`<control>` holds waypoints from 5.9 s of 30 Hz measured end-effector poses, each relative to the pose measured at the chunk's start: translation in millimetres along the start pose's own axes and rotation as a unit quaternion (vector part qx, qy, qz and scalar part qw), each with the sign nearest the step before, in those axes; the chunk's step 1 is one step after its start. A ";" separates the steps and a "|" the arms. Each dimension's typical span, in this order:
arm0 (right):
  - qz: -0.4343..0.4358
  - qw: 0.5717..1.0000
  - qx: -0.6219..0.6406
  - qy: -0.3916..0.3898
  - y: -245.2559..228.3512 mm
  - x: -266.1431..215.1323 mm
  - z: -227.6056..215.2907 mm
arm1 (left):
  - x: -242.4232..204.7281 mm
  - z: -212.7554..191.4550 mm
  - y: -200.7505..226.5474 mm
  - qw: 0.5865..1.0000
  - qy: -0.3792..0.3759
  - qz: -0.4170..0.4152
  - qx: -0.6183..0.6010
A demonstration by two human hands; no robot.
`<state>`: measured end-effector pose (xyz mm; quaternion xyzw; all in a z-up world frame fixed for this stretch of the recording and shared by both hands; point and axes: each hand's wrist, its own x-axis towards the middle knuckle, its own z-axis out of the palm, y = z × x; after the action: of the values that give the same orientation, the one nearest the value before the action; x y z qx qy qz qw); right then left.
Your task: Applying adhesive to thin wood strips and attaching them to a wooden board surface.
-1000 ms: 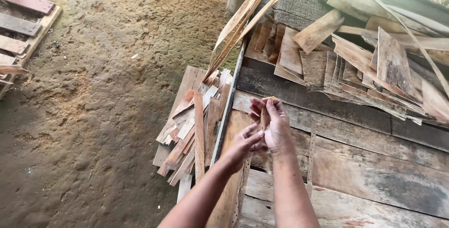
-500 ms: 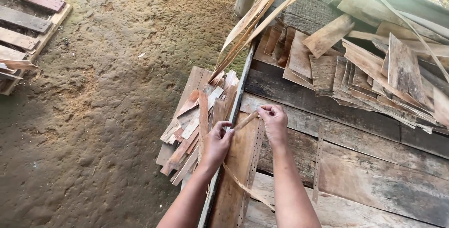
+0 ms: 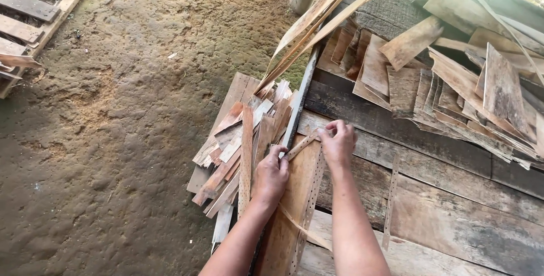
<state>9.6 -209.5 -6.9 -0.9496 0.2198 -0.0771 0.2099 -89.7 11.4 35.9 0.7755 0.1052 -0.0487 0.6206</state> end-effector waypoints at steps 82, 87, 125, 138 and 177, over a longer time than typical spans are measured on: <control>0.051 0.895 0.412 0.161 169.7 -343.9 -377.0 | -426.9 71.1 28.6 0.899 -0.365 -0.011 -0.243; 0.122 0.872 0.413 0.233 301.0 -329.6 -440.4 | -457.1 119.5 25.8 0.880 -0.456 -0.019 -0.129; -0.243 0.899 -0.327 -0.163 421.6 -421.6 -329.4 | -544.3 115.8 190.1 0.903 -0.318 0.047 -0.285; -0.206 0.918 -0.311 -0.137 425.9 -387.3 -349.0 | -568.1 99.7 184.8 0.908 -0.254 0.085 -0.323; 0.126 0.822 0.553 0.042 396.7 -489.0 -509.2 | -520.8 172.9 37.6 0.785 -0.571 0.224 0.085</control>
<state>-700.7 -498.7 253.4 -0.6339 0.2668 -0.1980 0.6984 -578.6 -218.0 140.2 0.6577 -0.4492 -0.3513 0.4921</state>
